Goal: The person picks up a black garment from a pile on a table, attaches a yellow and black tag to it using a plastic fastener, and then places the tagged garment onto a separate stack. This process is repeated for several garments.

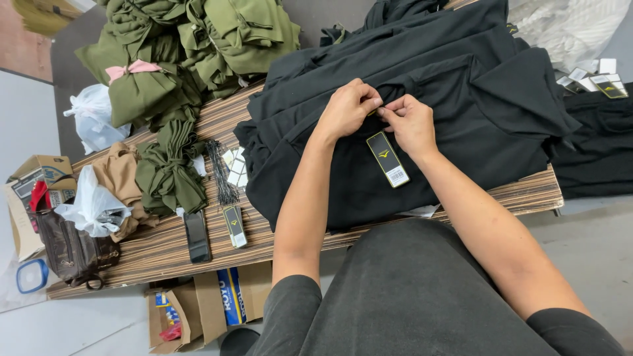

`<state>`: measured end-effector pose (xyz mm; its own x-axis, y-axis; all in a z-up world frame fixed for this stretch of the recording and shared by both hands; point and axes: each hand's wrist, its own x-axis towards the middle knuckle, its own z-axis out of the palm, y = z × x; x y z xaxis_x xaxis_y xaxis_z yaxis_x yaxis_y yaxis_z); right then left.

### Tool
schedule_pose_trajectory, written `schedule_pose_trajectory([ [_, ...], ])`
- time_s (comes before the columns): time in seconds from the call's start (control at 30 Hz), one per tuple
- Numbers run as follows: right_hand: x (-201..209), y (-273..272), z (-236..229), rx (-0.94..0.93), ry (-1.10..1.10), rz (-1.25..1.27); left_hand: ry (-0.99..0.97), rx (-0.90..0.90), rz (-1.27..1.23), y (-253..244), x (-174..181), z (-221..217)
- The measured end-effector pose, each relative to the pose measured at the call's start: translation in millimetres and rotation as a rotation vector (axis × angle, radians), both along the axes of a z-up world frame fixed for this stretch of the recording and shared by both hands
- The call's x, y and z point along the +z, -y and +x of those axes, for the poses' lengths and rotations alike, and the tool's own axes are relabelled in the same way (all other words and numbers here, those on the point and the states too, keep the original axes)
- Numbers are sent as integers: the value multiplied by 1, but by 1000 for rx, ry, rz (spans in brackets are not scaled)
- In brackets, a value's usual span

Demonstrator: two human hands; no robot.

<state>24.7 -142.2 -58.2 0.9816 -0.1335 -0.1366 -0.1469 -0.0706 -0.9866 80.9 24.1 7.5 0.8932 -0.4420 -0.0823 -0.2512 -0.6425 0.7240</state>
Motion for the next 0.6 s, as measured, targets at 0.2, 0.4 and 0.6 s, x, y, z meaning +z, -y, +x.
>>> schedule_pose_trajectory([
  [0.2,7,3,4,50,-51,-59,19,-15,29,2,-5,0],
  [0.4,14,2,0,55,-36,-88,26,6,24,0,-7,2],
  [0.6,18,2,-1,54,-41,-86,41,2,49,2,-8,2],
])
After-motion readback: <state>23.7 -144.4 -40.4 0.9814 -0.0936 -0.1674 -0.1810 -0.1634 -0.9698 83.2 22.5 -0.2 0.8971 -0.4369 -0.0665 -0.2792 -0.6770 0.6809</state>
